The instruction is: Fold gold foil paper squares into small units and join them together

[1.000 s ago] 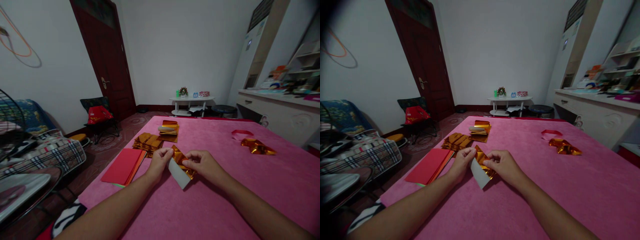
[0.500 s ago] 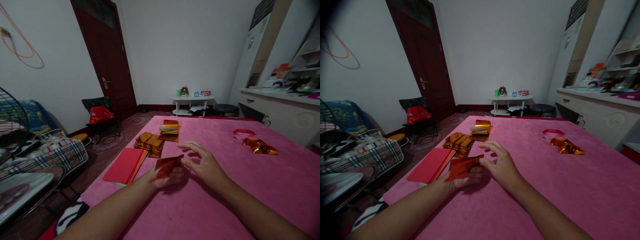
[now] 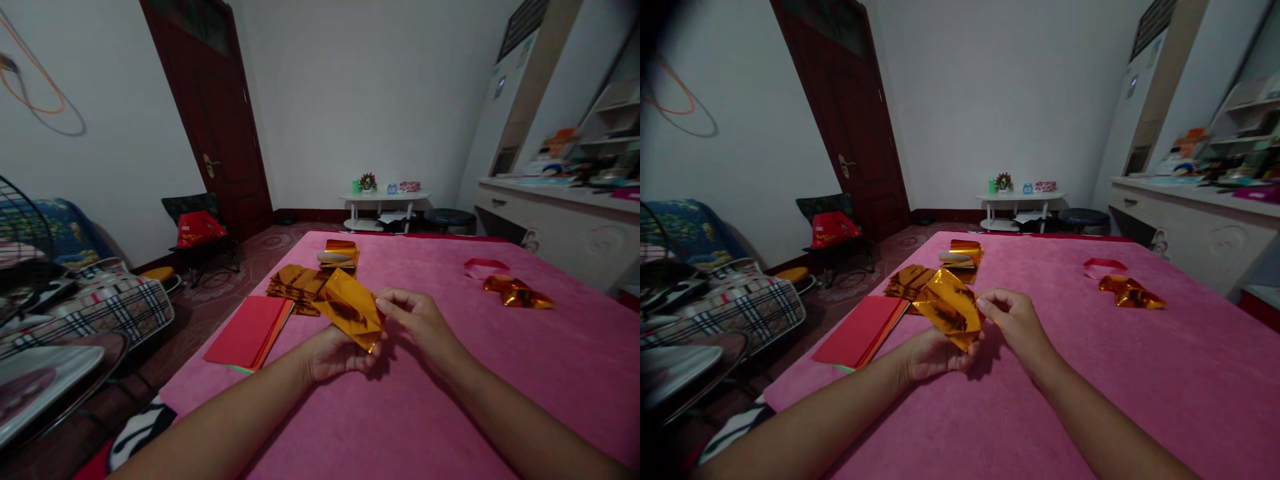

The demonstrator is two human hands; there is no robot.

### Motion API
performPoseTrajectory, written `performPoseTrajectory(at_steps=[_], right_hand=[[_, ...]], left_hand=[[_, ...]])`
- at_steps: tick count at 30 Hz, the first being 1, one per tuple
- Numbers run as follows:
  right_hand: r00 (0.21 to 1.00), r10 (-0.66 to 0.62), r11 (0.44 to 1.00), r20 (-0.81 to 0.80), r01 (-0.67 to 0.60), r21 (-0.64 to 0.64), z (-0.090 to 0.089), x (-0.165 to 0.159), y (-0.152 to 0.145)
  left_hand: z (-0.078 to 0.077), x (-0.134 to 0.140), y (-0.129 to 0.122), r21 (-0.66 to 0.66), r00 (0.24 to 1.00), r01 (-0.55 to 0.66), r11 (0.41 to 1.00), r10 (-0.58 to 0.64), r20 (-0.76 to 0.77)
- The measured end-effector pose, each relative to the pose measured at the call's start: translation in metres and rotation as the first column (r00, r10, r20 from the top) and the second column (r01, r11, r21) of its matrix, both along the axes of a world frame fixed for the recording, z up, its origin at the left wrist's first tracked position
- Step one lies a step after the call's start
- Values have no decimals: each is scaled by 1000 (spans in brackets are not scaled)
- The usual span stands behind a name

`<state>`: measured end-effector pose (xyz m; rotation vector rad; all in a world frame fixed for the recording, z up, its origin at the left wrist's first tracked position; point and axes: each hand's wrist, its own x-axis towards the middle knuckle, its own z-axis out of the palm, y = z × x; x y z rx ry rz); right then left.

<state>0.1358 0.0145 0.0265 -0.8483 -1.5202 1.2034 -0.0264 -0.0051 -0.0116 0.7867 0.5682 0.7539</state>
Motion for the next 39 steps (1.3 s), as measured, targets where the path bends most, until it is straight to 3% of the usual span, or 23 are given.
performPoseTrajectory(at_steps=[3,6,8,13,26,29,32,36,39], right_hand=[[999,31,999,-22,-31,8,-1,2,2],[997,73,997,-36,-72,43,-3,5,4],[996,83,995,-38,-81,49,-5,8,7],[994,88,989,-68,-79,126,-11,13,14],[999,51,980,-12,-47,194,-7,10,13],[1000,-14,982,0,14,189,-10,10,14],[988,-156,960,19,147,237,-14,12,19],[920,-384,853,77,322,410,-16,16,24],[878,-461,777,130,329,536,-17,20,24]], left_hand=[[1,5,-2,134,988,-135,982,144,-62],[1,8,-2,221,941,-303,927,328,-83],[1,8,0,278,920,-348,895,384,-83],[1,3,2,318,923,-369,873,385,14],[1,4,-1,316,930,-359,878,366,39],[2,3,0,277,925,-379,883,372,81],[2,-1,4,189,914,-404,895,387,120],[3,-9,10,17,924,-365,931,360,126],[6,-12,11,-29,927,-343,939,343,153]])
